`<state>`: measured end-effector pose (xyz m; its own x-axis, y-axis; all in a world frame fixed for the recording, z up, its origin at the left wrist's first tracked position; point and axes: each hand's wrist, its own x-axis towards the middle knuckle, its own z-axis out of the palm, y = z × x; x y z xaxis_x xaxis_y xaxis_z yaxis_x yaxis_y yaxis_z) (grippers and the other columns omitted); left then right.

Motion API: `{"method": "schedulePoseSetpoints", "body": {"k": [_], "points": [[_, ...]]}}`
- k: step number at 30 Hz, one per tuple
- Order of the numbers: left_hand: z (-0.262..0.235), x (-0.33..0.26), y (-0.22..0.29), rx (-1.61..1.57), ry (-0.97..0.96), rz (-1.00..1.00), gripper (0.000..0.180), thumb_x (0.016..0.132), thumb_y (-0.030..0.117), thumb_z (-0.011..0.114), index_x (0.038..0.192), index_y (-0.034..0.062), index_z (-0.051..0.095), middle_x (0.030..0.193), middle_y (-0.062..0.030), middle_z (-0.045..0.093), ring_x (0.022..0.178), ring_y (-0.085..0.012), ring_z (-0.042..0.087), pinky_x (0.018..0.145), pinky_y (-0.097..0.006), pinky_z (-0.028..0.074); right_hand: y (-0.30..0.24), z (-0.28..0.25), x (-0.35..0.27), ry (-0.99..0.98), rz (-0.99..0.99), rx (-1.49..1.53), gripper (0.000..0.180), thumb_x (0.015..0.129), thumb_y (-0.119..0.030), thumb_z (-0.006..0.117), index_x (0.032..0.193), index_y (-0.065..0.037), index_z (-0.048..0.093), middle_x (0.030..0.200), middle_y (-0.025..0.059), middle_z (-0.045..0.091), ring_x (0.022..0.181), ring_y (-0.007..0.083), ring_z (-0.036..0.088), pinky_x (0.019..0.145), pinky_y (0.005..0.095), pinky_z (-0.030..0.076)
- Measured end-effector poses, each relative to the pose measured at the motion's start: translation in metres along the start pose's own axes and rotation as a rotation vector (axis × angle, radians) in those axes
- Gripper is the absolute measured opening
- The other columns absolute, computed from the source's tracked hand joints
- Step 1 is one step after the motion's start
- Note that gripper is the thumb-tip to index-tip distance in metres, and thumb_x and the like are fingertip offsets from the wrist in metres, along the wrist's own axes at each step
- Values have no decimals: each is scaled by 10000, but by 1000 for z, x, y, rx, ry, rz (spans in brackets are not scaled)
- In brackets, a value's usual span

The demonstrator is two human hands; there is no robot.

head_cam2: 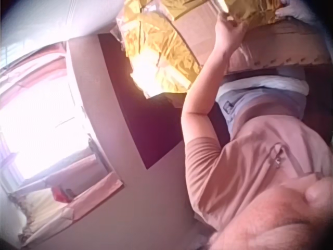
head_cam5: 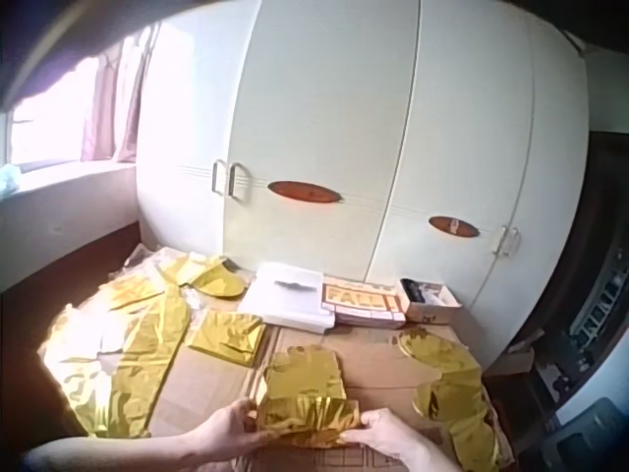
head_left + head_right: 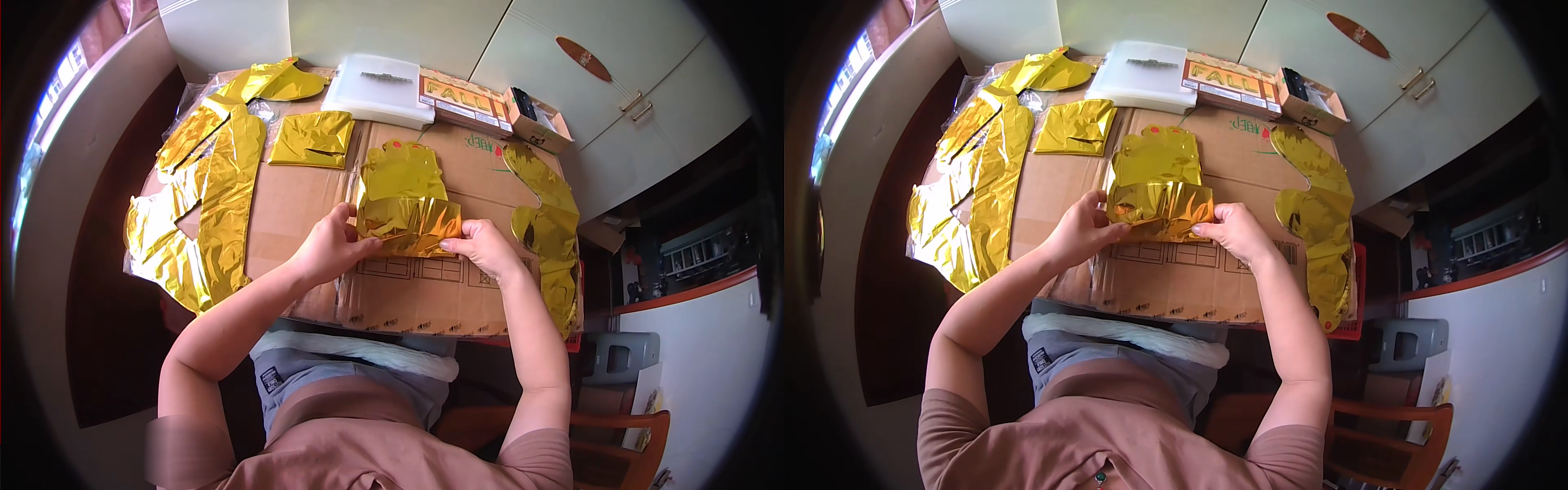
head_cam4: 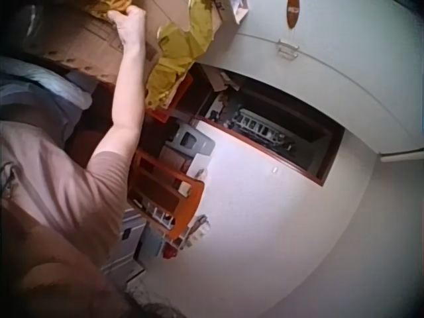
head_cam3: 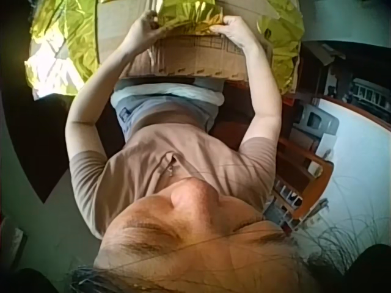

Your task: Folding gold-colored foil packaging sheets at a workstation.

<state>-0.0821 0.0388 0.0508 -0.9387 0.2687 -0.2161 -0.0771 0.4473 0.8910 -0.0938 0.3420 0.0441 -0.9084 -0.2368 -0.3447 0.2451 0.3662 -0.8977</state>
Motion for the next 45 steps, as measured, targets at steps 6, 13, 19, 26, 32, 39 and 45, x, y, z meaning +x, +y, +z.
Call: {"method": "schedulePoseSetpoints", "body": {"k": [6,13,19,26,32,39,45], "points": [[4,7,-11,147,71,56,719,859,157,753,1451,-63,409,899,-177,756,804,-217,724,774,-347,563,-10,4,-1,-26,121,-64,167,931,-138,753,987,16,721,855,50,708,584,97,598,548,263,498],[0,7,-4,169,78,46,887,813,166,758,1537,-53,293,981,-199,729,913,-298,723,838,-384,566,-9,9,-8,14,205,13,163,945,-172,725,987,-15,707,818,24,683,510,68,569,455,211,409],[0,18,-6,263,70,53,934,803,178,775,1567,0,269,1035,-195,697,985,-338,699,908,-410,547,-3,16,-10,78,238,60,172,945,-207,730,952,-40,693,799,9,676,487,54,554,424,204,368],[11,14,-10,415,110,218,872,832,157,691,1572,40,244,1166,-255,681,1089,-417,661,960,-472,531,3,20,-13,170,160,-30,165,945,-189,726,876,-55,658,706,-9,626,471,57,535,416,221,365],[16,17,-21,408,86,337,814,852,150,675,1561,73,282,1325,-265,614,1157,-434,628,990,-487,518,4,22,-19,204,178,-20,187,940,-174,723,830,-54,633,675,-10,606,465,59,515,411,235,369],[14,18,-20,355,130,389,812,860,157,721,1558,59,318,1430,-253,552,1178,-414,626,1013,-464,512,13,23,-18,221,105,-118,181,929,-141,721,818,-40,618,662,9,606,473,72,526,420,251,397],[6,-1,-2,34,90,182,794,861,71,726,1553,39,338,1405,-245,517,999,-266,723,902,-369,579,10,25,-23,262,87,-142,192,940,-143,716,827,-25,616,666,19,612,479,71,527,428,255,411]]}}
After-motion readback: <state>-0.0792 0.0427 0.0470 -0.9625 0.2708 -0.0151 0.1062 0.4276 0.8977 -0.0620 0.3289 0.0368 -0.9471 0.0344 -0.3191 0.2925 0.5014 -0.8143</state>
